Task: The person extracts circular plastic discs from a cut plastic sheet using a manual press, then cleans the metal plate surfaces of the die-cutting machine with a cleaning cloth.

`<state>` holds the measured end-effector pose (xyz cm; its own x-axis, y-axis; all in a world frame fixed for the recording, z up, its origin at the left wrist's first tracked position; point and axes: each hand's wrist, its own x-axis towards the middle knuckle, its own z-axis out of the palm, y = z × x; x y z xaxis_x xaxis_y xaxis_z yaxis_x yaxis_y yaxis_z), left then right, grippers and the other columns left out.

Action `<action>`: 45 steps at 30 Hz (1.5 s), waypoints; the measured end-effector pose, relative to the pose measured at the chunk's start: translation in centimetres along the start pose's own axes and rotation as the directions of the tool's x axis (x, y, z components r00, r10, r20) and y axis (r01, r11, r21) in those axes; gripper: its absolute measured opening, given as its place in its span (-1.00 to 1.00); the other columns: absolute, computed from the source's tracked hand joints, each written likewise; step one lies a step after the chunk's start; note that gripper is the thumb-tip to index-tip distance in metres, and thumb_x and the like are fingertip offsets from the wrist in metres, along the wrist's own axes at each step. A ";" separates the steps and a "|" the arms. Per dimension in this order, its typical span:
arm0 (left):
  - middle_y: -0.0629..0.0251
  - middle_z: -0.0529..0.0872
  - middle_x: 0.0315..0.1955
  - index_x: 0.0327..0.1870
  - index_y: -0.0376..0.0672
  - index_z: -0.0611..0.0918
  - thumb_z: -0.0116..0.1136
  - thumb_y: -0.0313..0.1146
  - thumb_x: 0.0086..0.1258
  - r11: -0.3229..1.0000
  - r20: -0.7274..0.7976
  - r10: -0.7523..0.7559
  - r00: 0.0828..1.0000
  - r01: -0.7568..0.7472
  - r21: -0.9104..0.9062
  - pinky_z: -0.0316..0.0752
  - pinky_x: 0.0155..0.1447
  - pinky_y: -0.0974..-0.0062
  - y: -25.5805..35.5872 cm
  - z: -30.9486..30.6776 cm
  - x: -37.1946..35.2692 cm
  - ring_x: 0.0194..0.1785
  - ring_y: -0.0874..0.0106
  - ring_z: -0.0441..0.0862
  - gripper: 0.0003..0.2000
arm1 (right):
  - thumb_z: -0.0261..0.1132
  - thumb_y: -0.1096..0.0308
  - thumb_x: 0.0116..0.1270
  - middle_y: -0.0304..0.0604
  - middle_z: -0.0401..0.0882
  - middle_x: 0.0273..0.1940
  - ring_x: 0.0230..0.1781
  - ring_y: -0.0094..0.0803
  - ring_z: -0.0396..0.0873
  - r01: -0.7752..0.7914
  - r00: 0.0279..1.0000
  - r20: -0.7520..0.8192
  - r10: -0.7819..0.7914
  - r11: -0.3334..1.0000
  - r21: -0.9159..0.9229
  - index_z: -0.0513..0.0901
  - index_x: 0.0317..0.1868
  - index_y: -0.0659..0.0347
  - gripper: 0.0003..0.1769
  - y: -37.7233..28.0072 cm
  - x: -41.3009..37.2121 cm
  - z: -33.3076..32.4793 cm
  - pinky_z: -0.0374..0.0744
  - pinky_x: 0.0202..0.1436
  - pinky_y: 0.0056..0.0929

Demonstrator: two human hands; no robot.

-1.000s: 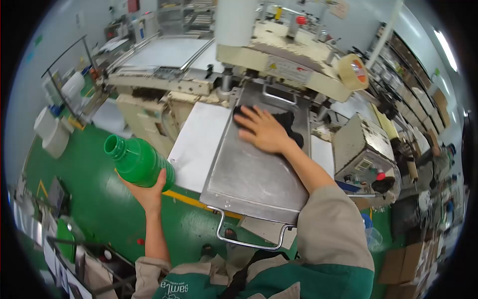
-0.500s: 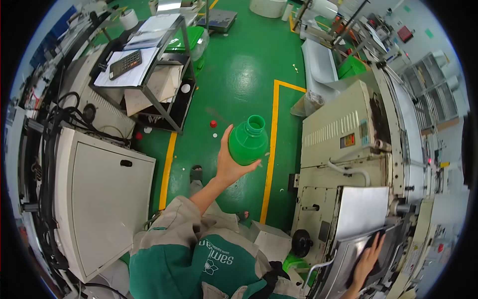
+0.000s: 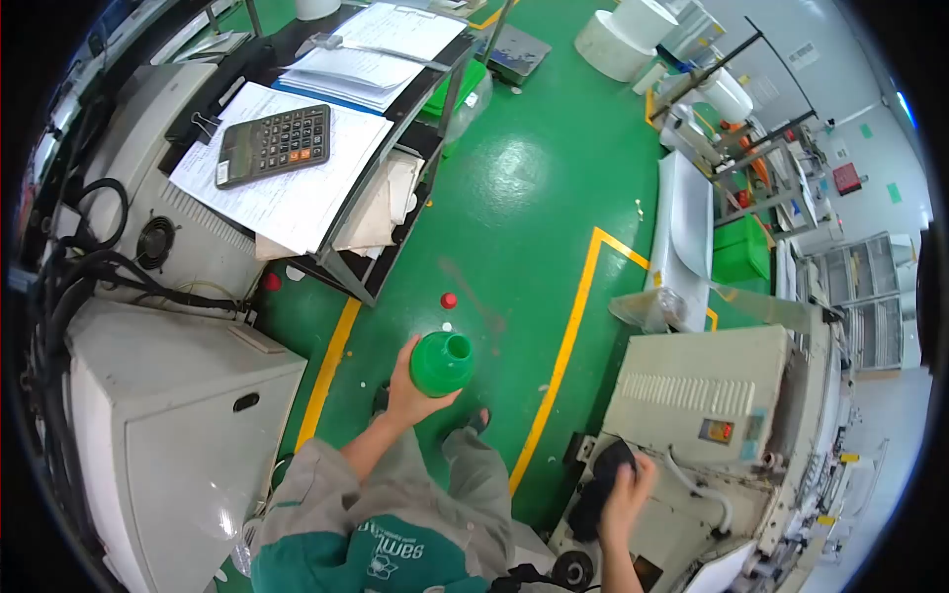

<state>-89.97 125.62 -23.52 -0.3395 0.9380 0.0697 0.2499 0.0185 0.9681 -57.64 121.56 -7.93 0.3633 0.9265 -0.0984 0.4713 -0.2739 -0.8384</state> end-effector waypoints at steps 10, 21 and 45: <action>0.08 0.44 0.07 0.32 -0.26 0.09 0.55 -0.30 -0.23 0.994 -0.157 0.073 0.985 -0.059 0.090 0.36 0.20 0.29 -30.6 -1.8 2.8 0.15 0.23 0.45 0.04 | 0.15 0.05 0.33 0.03 0.12 0.34 0.30 0.01 0.18 -0.495 0.683 0.729 0.041 0.760 0.420 0.24 0.26 0.17 -0.40 14.3 21.8 57.3 0.31 0.23 -0.08; 0.10 0.36 0.13 0.30 -0.19 0.13 0.54 -0.28 -0.22 0.951 -0.124 0.010 0.992 0.028 0.307 0.29 0.28 0.28 -50.7 2.0 2.4 0.23 0.21 0.35 -0.01 | 0.21 0.48 0.13 0.02 0.45 0.04 0.00 0.00 0.51 0.899 0.218 0.933 -0.286 0.432 -0.077 0.44 0.13 -0.02 -0.50 42.7 31.7 65.1 0.55 -0.03 -0.15; 0.09 0.36 0.14 0.28 -0.14 0.21 0.46 -0.24 -0.18 0.917 -0.197 0.336 0.921 -0.272 0.292 0.19 0.27 0.19 -50.1 6.3 12.3 0.22 0.12 0.32 -0.09 | 0.30 0.28 0.16 0.13 0.53 -0.28 -0.33 0.05 0.57 0.952 0.094 0.943 -0.319 0.305 0.008 0.55 -0.17 0.22 -0.73 15.9 20.6 58.2 0.55 -0.23 -0.17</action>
<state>-100.92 138.38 -72.65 -0.4074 0.8018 0.4373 0.5863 -0.1375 0.7983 -89.37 151.34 -54.48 -0.8741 0.4183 -0.2471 0.4832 0.8010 -0.3533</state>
